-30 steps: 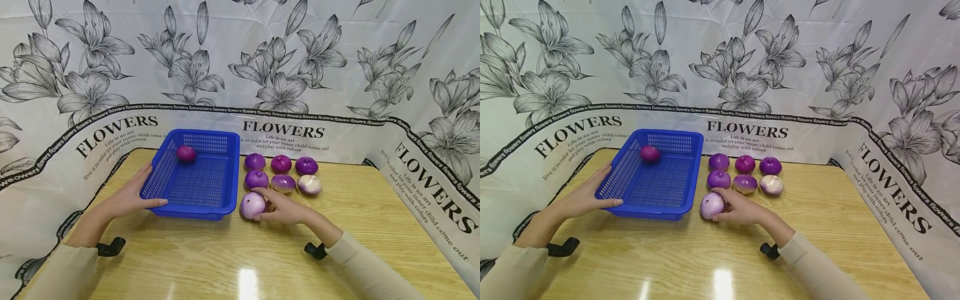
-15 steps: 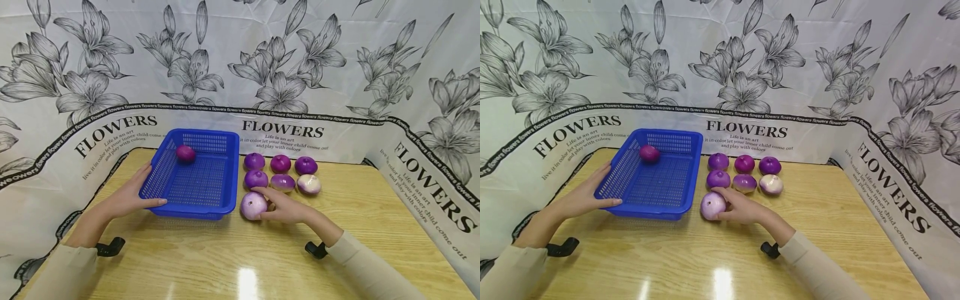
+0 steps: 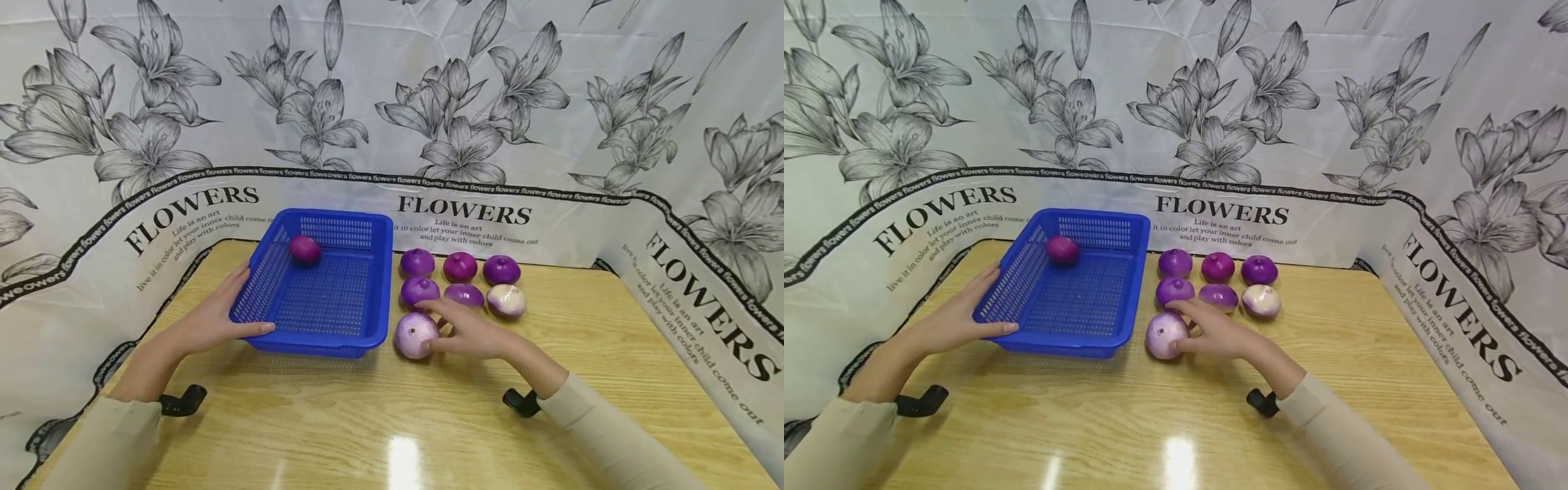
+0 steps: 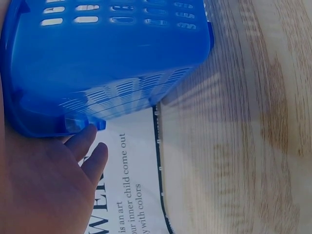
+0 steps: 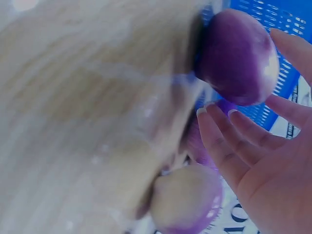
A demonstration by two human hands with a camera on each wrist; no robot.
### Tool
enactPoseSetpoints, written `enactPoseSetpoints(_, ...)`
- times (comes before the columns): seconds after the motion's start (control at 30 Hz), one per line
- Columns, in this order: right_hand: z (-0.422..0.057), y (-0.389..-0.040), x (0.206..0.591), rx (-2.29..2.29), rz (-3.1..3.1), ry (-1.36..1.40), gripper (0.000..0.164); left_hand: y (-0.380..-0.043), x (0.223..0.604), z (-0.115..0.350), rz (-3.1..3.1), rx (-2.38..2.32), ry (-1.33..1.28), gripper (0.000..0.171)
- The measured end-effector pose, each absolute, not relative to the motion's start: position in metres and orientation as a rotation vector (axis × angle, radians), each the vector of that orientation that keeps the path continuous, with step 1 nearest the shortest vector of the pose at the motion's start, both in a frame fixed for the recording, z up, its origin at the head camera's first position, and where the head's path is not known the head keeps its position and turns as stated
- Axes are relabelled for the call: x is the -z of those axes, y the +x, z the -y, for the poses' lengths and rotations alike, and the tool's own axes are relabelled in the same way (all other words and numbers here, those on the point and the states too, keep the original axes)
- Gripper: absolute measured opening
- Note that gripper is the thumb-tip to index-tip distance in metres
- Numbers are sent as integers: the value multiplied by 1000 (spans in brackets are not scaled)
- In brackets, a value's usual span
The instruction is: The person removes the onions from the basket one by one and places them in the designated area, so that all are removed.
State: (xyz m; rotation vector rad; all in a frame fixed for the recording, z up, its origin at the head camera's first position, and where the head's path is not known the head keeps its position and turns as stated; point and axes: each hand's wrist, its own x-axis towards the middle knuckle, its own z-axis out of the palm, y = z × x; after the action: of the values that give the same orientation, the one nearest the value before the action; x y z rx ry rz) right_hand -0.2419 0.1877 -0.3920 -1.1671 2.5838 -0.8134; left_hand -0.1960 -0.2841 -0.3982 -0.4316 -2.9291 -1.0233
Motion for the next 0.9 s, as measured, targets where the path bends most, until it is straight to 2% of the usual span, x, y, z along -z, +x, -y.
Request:
enactPoseSetpoints(0.53, -156, -257, 335, 726, -2709, -1356, 47, -194, 395, 282, 2933, 1017, -414, 125)
enactPoseSetpoints(0.9, -100, -277, 302, 666, -2674, -1382, 52, -193, 394, 282, 2942, 1012, -399, 126)
